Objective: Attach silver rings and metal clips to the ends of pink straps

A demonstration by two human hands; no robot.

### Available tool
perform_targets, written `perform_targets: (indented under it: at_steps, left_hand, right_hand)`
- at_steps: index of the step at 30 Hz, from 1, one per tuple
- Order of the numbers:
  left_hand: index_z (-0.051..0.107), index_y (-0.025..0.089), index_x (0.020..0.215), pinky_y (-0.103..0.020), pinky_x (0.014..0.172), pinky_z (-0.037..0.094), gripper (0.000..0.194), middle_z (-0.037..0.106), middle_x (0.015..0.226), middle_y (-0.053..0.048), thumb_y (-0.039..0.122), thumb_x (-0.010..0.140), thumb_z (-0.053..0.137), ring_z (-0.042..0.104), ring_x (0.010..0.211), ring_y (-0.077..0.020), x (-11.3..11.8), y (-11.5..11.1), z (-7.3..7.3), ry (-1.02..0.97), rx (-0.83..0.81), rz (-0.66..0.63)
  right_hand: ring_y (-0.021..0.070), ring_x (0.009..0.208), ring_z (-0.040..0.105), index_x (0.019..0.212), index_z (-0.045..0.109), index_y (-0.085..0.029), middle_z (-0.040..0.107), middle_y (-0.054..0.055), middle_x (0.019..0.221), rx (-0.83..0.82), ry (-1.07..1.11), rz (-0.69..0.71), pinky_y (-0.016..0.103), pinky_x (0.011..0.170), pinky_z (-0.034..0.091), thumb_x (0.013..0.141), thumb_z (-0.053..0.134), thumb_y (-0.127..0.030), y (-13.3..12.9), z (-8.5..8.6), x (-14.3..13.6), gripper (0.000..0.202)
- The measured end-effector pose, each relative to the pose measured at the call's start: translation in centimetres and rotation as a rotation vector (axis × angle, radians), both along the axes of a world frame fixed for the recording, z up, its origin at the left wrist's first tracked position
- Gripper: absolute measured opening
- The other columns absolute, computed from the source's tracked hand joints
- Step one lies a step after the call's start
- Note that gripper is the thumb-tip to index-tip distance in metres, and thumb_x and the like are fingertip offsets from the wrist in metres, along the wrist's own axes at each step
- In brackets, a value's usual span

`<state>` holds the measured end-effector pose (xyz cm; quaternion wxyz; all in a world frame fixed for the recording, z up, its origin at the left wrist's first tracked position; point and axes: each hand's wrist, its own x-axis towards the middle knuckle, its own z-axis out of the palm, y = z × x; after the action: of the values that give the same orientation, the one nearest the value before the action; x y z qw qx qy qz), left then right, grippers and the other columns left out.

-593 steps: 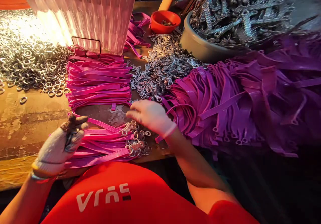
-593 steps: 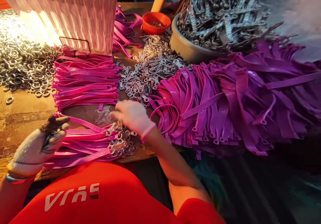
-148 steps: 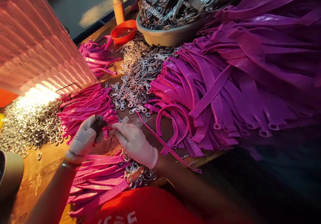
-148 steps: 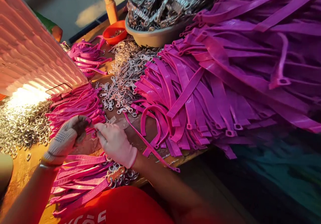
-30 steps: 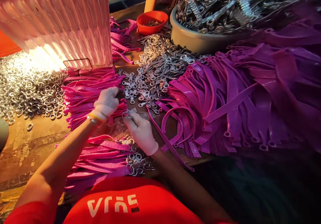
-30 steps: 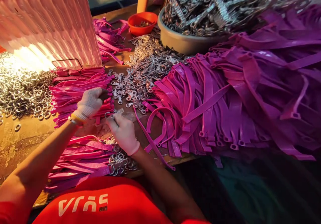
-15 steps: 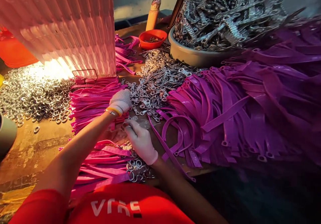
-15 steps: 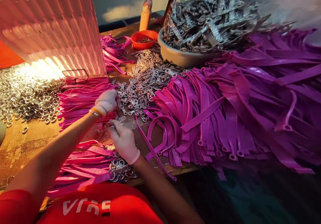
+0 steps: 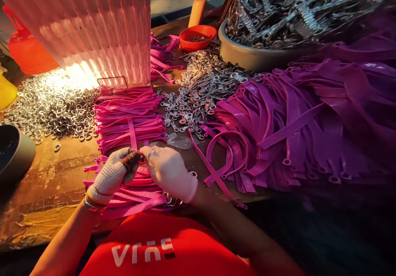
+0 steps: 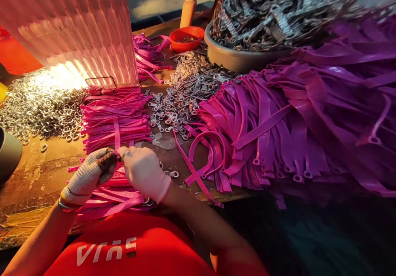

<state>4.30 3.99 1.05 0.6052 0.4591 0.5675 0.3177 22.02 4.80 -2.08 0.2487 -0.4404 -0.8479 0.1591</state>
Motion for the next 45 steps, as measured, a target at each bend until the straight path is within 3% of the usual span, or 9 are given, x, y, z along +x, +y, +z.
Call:
perform_targets:
  at_steps: [6, 9, 15, 19, 26, 32, 37, 40, 45]
  left_hand:
    - [0.061, 0.016, 0.074, -0.022, 0.055, 0.036, 0.022, 0.057, 0.065, 0.000, 0.032, 0.088, 0.063, 0.043, 0.058, -0.0108, -0.6, -0.8, -2.3, 0.412, 0.365, -0.239]
    - [0.064, 0.015, 0.076, -0.025, 0.064, 0.042, 0.016, 0.064, 0.073, -0.002, 0.028, 0.085, 0.063, 0.051, 0.067, -0.0138, -1.0, -0.8, -3.9, 0.403, 0.407, -0.357]
    - [0.065, 0.015, 0.086, -0.022, 0.051, 0.038, 0.027, 0.055, 0.060, 0.002, 0.038, 0.096, 0.055, 0.044, 0.052, -0.0109, -1.7, -1.9, -5.8, 0.262, 0.337, -0.195]
    - [0.067, 0.015, 0.084, -0.026, 0.067, 0.046, 0.018, 0.068, 0.078, -0.003, 0.027, 0.093, 0.056, 0.057, 0.069, -0.0151, -1.8, -2.6, -5.9, 0.442, 0.538, -0.221]
    - [0.066, 0.017, 0.081, -0.027, 0.067, 0.046, 0.022, 0.070, 0.078, -0.004, 0.004, 0.078, 0.048, 0.062, 0.071, -0.0177, -1.8, -2.6, -5.6, 0.632, 0.552, -0.337]
    - [0.072, 0.018, 0.086, -0.028, 0.068, 0.050, 0.019, 0.073, 0.081, -0.005, 0.015, 0.082, 0.053, 0.064, 0.071, -0.0190, -3.9, -0.9, -2.8, 0.583, 0.487, -0.474]
    - [0.077, 0.022, 0.087, -0.031, 0.070, 0.054, 0.018, 0.077, 0.083, -0.007, 0.027, 0.082, 0.060, 0.068, 0.074, -0.0243, -10.5, -1.3, -1.8, 0.716, 0.355, -0.366]
    - [0.079, 0.024, 0.103, -0.028, 0.069, 0.055, 0.026, 0.077, 0.096, -0.008, 0.035, 0.082, 0.068, 0.069, 0.084, -0.0250, -11.1, -2.6, -2.7, 0.580, 0.259, -0.198]
    - [0.072, 0.017, 0.119, -0.017, 0.041, 0.035, 0.047, 0.073, 0.087, -0.008, 0.052, 0.089, 0.066, 0.048, 0.048, -0.0078, -5.8, -3.4, -2.6, -0.003, -0.084, 0.211]
  right_hand:
    - [0.0229, 0.072, 0.057, 0.107, 0.064, -0.013, 0.064, 0.010, 0.081, 0.155, -0.362, 0.011, 0.036, 0.062, 0.029, 0.097, 0.041, -0.012, -1.1, 0.3, -0.4, 0.026]
    - [0.0238, 0.075, 0.059, 0.110, 0.064, -0.013, 0.066, 0.010, 0.084, 0.133, -0.368, -0.015, 0.037, 0.065, 0.033, 0.098, 0.041, -0.013, -1.4, -0.6, -0.4, 0.025]
    - [0.0232, 0.100, 0.067, 0.134, 0.051, -0.017, 0.072, 0.010, 0.111, -0.139, -0.183, 0.057, 0.032, 0.080, 0.043, 0.097, 0.054, -0.026, -0.9, -0.2, -0.2, 0.038]
    - [0.0243, 0.086, 0.072, 0.126, 0.057, -0.021, 0.077, 0.006, 0.093, -0.351, -0.344, 0.055, 0.030, 0.065, 0.041, 0.096, 0.054, -0.036, 0.0, 0.2, -0.4, 0.033]
    - [0.0297, 0.080, 0.073, 0.106, 0.062, -0.012, 0.074, 0.015, 0.087, -0.179, -0.480, 0.165, 0.031, 0.061, 0.040, 0.093, 0.054, -0.038, -0.6, -1.0, -1.0, 0.030]
    - [0.0264, 0.076, 0.071, 0.106, 0.065, -0.013, 0.074, 0.013, 0.085, -0.154, -0.504, 0.201, 0.030, 0.060, 0.034, 0.099, 0.049, -0.040, -0.8, -0.6, -0.3, 0.032]
    - [0.0217, 0.082, 0.068, 0.099, 0.070, -0.017, 0.075, 0.009, 0.089, -0.300, -0.455, 0.219, 0.029, 0.065, 0.034, 0.096, 0.058, -0.054, -0.4, 0.9, 3.1, 0.039]
    - [0.0199, 0.091, 0.066, 0.097, 0.072, -0.021, 0.075, 0.007, 0.098, -0.347, -0.363, 0.193, 0.027, 0.073, 0.038, 0.096, 0.056, -0.056, 2.0, 1.1, 5.2, 0.038]
    - [0.0248, 0.097, 0.068, 0.115, 0.067, -0.018, 0.073, 0.014, 0.108, -0.307, -0.484, -0.480, 0.029, 0.077, 0.043, 0.100, 0.050, -0.036, 8.5, -1.9, 4.8, 0.029]
